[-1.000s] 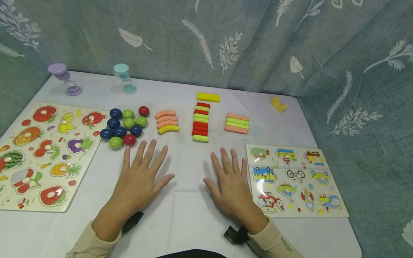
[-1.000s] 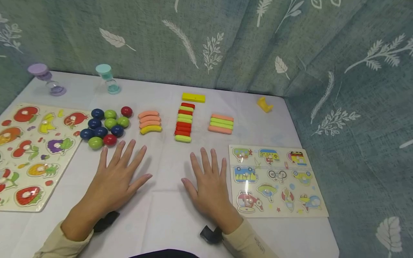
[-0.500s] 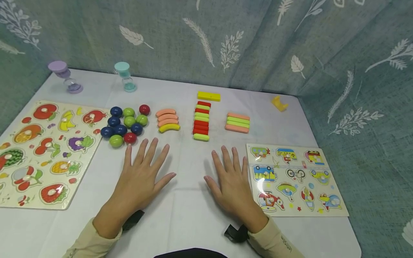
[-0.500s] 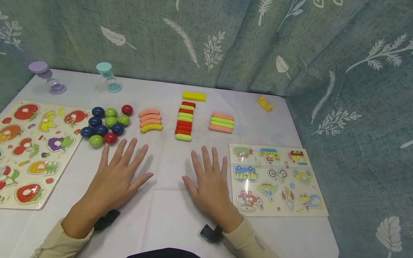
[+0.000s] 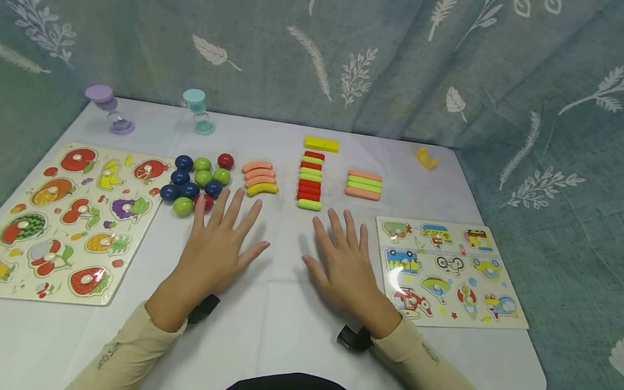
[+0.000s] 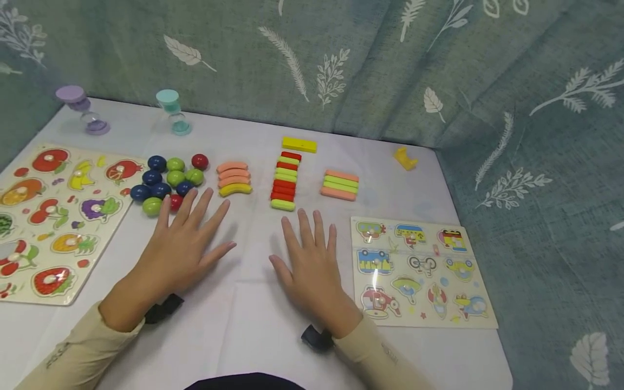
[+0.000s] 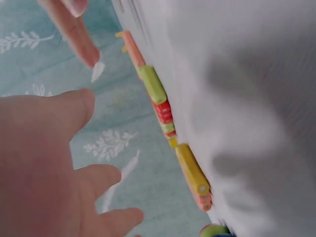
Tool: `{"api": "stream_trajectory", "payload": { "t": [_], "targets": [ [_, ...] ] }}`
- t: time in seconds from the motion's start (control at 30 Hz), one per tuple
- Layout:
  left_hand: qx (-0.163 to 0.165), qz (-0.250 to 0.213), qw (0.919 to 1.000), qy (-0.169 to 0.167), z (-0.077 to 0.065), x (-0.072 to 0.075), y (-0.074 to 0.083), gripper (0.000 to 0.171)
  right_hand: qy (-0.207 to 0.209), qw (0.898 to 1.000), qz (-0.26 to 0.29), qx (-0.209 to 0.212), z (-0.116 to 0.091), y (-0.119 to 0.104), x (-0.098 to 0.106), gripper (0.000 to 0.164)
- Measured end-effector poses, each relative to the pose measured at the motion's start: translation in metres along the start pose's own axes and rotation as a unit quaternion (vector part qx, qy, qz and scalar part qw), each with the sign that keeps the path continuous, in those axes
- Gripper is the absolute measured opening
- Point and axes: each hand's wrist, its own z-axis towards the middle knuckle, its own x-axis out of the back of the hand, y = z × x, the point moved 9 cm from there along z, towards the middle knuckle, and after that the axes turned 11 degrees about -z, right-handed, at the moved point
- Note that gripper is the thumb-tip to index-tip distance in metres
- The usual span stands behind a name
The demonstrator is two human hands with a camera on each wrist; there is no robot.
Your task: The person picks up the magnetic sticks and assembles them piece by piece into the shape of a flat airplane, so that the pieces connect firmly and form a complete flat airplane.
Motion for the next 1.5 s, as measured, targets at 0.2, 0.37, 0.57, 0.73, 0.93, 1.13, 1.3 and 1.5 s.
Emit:
{"api": "stream_trajectory", "payload": {
  "t": [0.2,0.37,0.57,0.73,0.93,1.13,1.3,1.5],
  "targets": [
    [0.0,0.011,0.9996,0.026,0.033,0.017,-0.012,0.072,0.029,0.999,0.023,0.012,0.047,-0.007,0.017,0.07],
    [0.006,-0.035,0.9966,0.075,0.06,0.02,-0.018,0.055,0.05,0.996,0.073,0.002,0.084,-0.016,0.026,0.064],
    [0.06,-0.089,0.987,0.12,0.076,0.01,-0.041,0.037,0.007,0.994,0.106,-0.006,0.121,-0.028,0.009,0.042],
    [0.083,-0.1,0.9845,0.118,0.085,0.001,-0.051,0.027,-0.075,0.993,0.086,-0.031,0.144,-0.032,-0.018,0.045],
    [0.1,-0.091,0.9856,0.101,0.09,-0.009,-0.058,0.025,-0.115,0.989,0.085,-0.047,0.152,-0.038,-0.041,0.037],
    [0.11,-0.1,0.9846,0.093,0.091,-0.014,-0.066,0.025,-0.072,0.992,0.088,-0.046,0.137,-0.037,-0.036,0.021],
    [0.106,-0.107,0.9847,0.087,0.094,-0.017,-0.067,0.022,-0.062,0.991,0.114,-0.04,0.109,-0.03,-0.032,0.014],
    [0.125,-0.108,0.9835,0.073,0.096,-0.017,-0.068,0.025,-0.071,0.984,0.155,-0.055,0.077,-0.012,-0.03,0.014]
  ]
}}
